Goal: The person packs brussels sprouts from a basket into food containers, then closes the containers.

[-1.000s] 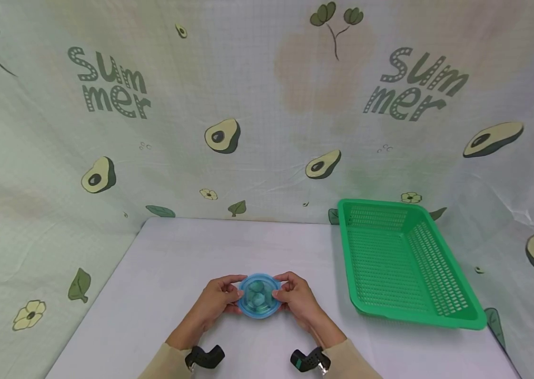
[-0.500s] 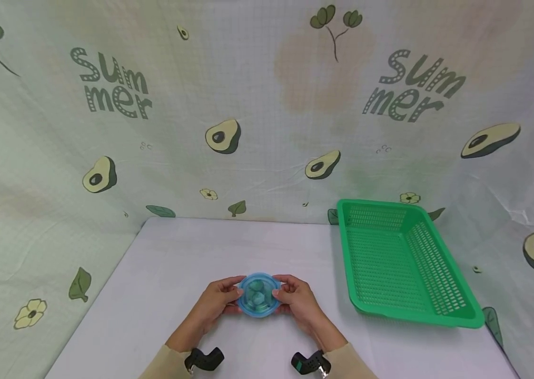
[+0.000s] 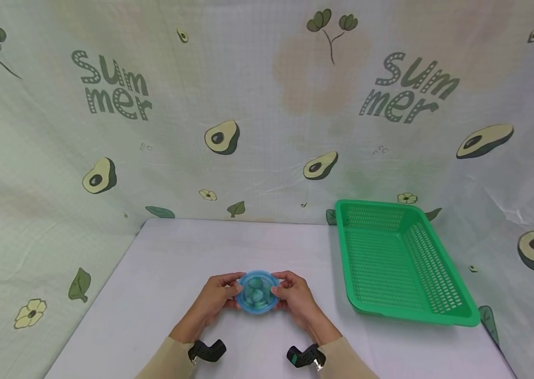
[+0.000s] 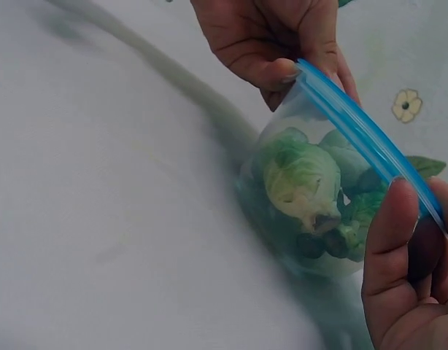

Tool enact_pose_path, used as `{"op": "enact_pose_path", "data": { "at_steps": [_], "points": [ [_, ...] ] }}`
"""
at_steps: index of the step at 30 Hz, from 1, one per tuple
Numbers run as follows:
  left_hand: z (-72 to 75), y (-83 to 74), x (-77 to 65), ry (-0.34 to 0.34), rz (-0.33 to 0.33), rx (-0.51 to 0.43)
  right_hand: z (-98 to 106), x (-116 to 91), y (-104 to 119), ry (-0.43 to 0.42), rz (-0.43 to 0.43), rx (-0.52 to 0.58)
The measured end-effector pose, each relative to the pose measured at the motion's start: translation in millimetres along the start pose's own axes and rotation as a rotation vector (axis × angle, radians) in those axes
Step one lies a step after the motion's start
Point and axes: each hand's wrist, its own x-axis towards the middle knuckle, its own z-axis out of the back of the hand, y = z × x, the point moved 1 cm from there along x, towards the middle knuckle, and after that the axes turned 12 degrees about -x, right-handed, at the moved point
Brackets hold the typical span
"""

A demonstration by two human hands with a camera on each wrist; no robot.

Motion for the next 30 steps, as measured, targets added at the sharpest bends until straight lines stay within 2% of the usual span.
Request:
{"op": "enact_pose_path", "data": {
  "at_steps": [12, 20, 25, 28, 30],
  "points": [
    [7.9, -1.3, 20.7, -0.020, 0.024, -0.036, 3, 22, 3, -0.020, -0.015, 0.030],
    [10.1, -2.0, 24.9, 0.000, 0.055, -0.062, 7, 30, 3, -0.035, -0.037, -0.029],
    [11.7, -1.4, 25.2, -0.029, 0.064, -0.072, 7, 31, 3, -0.084, -0.047, -0.051],
    [12.1, -2.9, 22.6, -0.068, 0.057, -0.055, 8, 28, 6, -0.162, -0.026, -0.116],
    [12.8, -5.9, 18.9, -0.099, 0.025, 0.014, 8, 23, 10, -0.225, 0.017, -0.245]
  ]
}}
